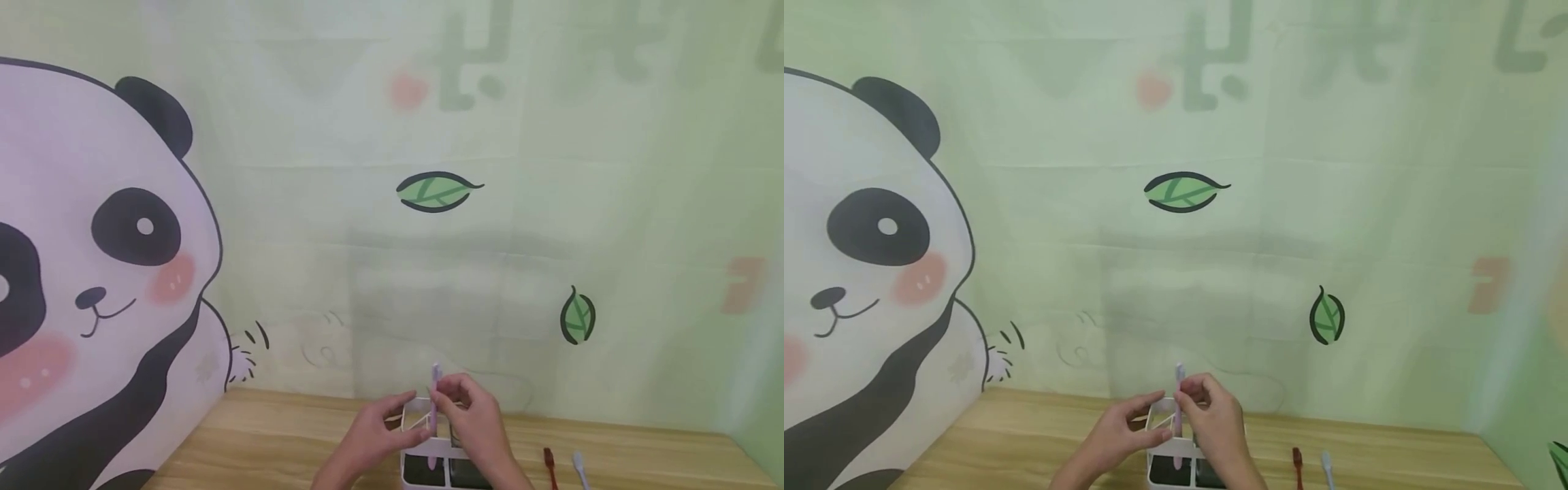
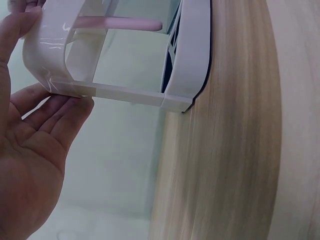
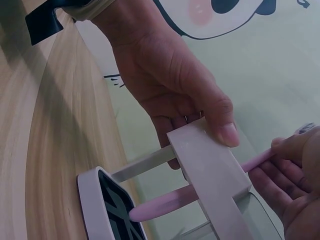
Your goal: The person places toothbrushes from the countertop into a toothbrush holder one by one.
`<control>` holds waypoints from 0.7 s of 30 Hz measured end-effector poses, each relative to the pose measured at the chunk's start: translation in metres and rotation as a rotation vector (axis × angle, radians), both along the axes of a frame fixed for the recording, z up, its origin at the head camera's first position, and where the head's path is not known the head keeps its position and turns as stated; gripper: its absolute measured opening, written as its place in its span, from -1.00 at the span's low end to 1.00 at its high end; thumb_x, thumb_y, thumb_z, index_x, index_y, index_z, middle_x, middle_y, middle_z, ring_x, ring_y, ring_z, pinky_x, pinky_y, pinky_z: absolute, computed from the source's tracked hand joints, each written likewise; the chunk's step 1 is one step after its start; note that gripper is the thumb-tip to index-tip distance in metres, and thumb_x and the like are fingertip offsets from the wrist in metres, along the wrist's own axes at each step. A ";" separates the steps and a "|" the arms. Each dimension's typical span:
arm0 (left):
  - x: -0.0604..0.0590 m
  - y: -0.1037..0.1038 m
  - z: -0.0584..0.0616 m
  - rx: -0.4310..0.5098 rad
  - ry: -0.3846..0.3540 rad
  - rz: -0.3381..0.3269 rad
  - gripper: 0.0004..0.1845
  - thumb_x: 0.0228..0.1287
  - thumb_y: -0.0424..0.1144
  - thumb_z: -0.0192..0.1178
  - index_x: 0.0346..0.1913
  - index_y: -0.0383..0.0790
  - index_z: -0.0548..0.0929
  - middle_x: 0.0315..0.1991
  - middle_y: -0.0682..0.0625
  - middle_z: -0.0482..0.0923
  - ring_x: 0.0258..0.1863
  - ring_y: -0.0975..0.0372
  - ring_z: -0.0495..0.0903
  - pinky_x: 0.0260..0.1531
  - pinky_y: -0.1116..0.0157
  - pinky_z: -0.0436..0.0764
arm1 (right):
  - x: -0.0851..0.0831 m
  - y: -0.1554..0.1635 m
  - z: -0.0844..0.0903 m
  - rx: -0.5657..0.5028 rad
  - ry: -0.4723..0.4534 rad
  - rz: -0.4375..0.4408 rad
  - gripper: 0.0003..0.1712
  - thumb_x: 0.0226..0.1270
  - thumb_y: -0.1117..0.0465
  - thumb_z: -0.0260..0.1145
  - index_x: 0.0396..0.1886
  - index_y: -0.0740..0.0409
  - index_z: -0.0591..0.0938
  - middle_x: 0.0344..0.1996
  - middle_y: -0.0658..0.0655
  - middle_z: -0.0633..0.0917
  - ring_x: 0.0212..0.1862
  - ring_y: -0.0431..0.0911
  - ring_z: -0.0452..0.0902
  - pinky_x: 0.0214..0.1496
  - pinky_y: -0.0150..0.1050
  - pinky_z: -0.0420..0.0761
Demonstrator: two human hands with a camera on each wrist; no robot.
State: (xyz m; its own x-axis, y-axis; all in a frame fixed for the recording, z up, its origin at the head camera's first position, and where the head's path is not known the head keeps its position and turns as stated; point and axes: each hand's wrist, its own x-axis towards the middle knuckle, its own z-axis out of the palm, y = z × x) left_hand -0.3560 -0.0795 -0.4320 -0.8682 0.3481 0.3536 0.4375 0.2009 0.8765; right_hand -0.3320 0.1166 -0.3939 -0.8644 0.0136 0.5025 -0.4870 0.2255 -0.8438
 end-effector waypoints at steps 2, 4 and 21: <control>0.000 0.000 0.000 -0.002 0.006 -0.001 -0.28 0.31 -0.10 0.53 0.42 -0.38 0.57 0.35 -0.32 0.55 0.30 -0.13 0.58 0.22 -0.03 0.66 | 0.000 0.000 0.000 0.011 -0.003 0.005 -0.88 0.37 0.39 0.50 -0.17 0.27 0.71 -0.30 0.09 0.77 -0.21 -0.09 0.71 -0.08 -0.33 0.72; 0.000 0.000 0.000 -0.003 0.007 -0.002 -0.28 0.31 -0.10 0.53 0.42 -0.38 0.57 0.36 -0.33 0.54 0.30 -0.14 0.58 0.21 -0.03 0.67 | -0.001 0.001 -0.001 0.027 -0.010 0.005 -0.88 0.37 0.39 0.50 -0.18 0.26 0.71 -0.31 0.08 0.76 -0.23 -0.10 0.70 -0.10 -0.32 0.71; -0.001 0.000 0.000 -0.005 -0.007 -0.005 -0.27 0.31 -0.07 0.52 0.42 -0.38 0.57 0.39 -0.37 0.50 0.30 -0.18 0.57 0.21 -0.05 0.66 | -0.002 0.004 -0.002 0.116 -0.032 0.022 -0.85 0.35 0.39 0.51 -0.16 0.26 0.70 -0.25 0.08 0.79 -0.20 -0.09 0.71 -0.02 -0.17 0.72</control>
